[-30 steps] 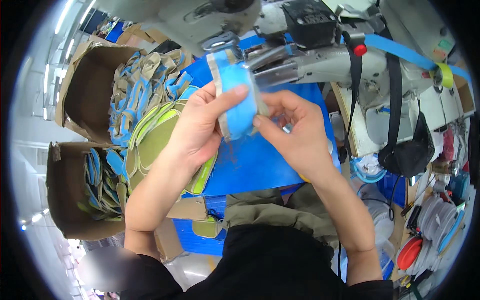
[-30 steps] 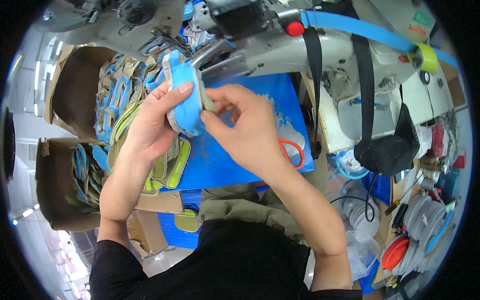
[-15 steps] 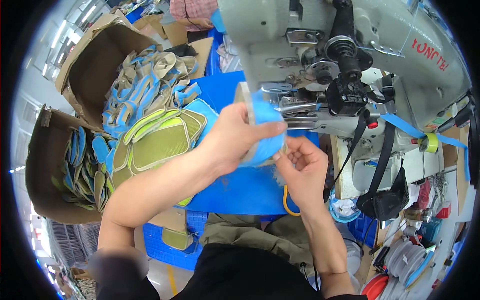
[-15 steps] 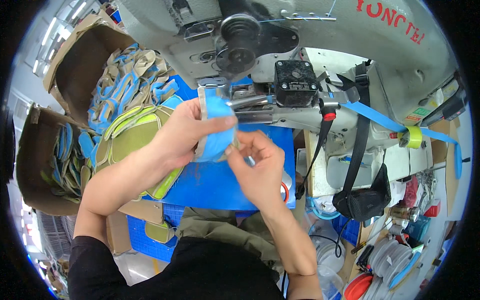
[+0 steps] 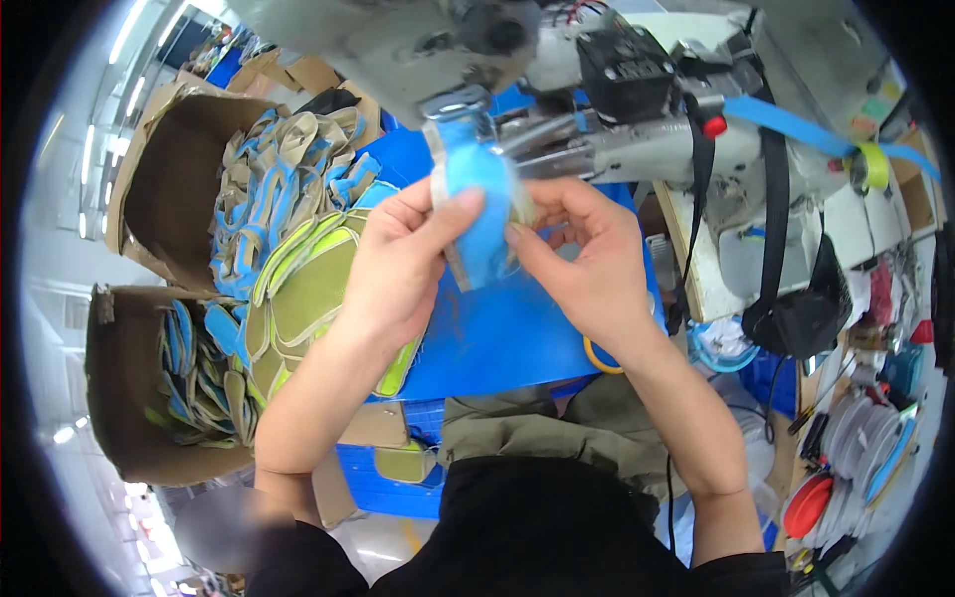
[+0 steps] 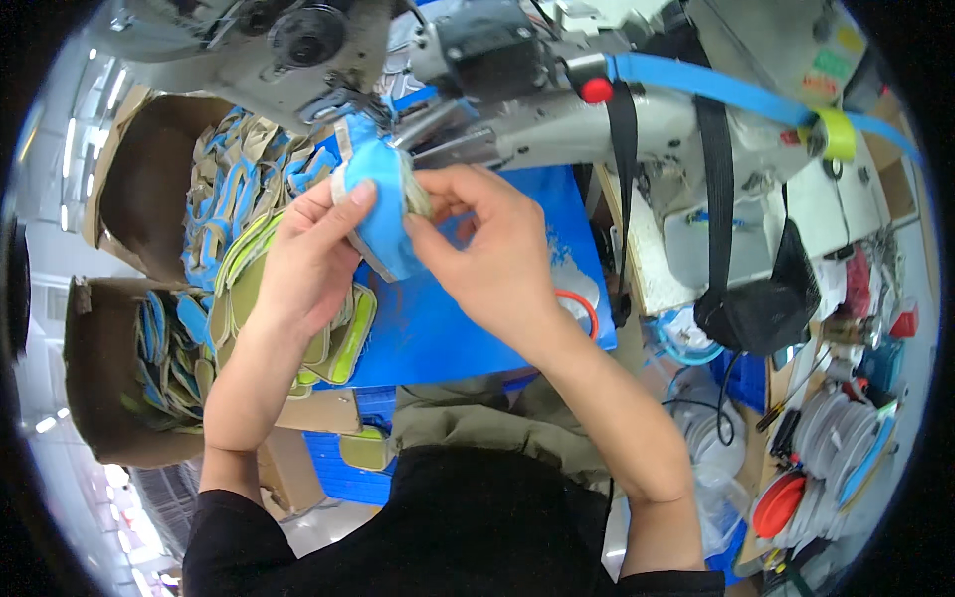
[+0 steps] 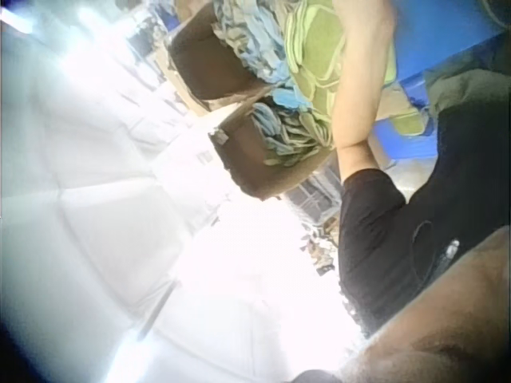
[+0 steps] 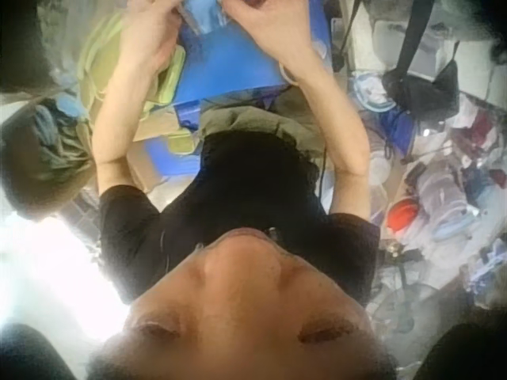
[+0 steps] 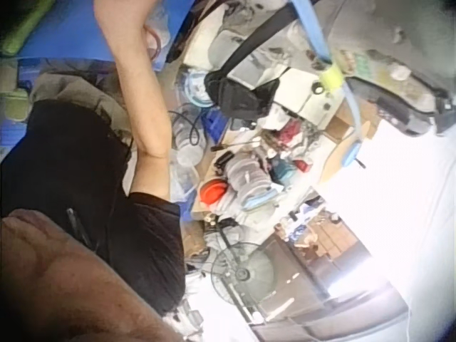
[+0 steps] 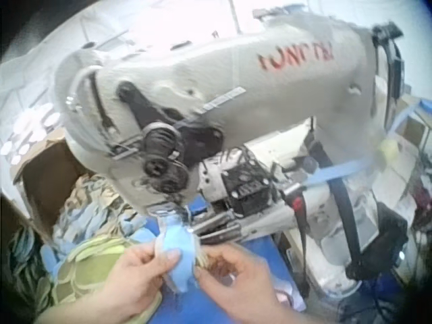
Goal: The person aligns a blue elastic strap to the edge of a green mesh face mask and sews it using a sewing machine. They repeat this process for multiple masks, trimming excess thread with scissors and stacking the finished items.
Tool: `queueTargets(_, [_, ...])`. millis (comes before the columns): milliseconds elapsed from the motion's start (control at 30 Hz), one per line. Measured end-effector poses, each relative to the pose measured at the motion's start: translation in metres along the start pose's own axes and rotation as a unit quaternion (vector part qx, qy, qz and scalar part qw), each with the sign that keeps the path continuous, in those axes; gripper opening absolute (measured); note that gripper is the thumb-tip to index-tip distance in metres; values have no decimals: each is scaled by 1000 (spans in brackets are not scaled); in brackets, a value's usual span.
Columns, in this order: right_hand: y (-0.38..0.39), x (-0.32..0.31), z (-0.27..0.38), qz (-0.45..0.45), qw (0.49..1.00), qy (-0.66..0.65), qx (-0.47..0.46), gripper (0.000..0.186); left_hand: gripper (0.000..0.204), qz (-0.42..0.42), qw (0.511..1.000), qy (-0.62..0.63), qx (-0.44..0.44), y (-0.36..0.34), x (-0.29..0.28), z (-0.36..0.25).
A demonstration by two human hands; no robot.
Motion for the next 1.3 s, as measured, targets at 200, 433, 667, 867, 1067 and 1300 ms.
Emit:
queueTargets(200, [1,-5,7,-7,995,77,-63,21,22,10,994,81,-77,0,9,-4])
queueTargets(433, [-2,-4,2,-3,994,77,-71,18,26,3,994,79,-74,0,11,-3])
queueTargets(667, [0,-2,-4,-17,994,86,-60,17,30,8,996,74,-38,-2,15,-6])
queueTargets(867, [-7,1,-2,-41,993,92,-68,20,28,10,997,62,-53,-14,8,-7])
queueTargets(1067, [-9,4,0,-58,991,77,-94,23,27,9,997,41,-64,-15,6,-11])
queueTargets(1300, [2,8,-10,-77,983,99,-138,25,23,9,997,-67,43,-8,-2,-1])
Point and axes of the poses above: each hand's wrist, its own y-axis away from the middle knuckle, its own x-axis out of the palm, z = x × y, the point moved 5 cm from there along -y, towards the middle knuckle, and after that the axes turned 8 degrees about -y, right-handed, at the moved point
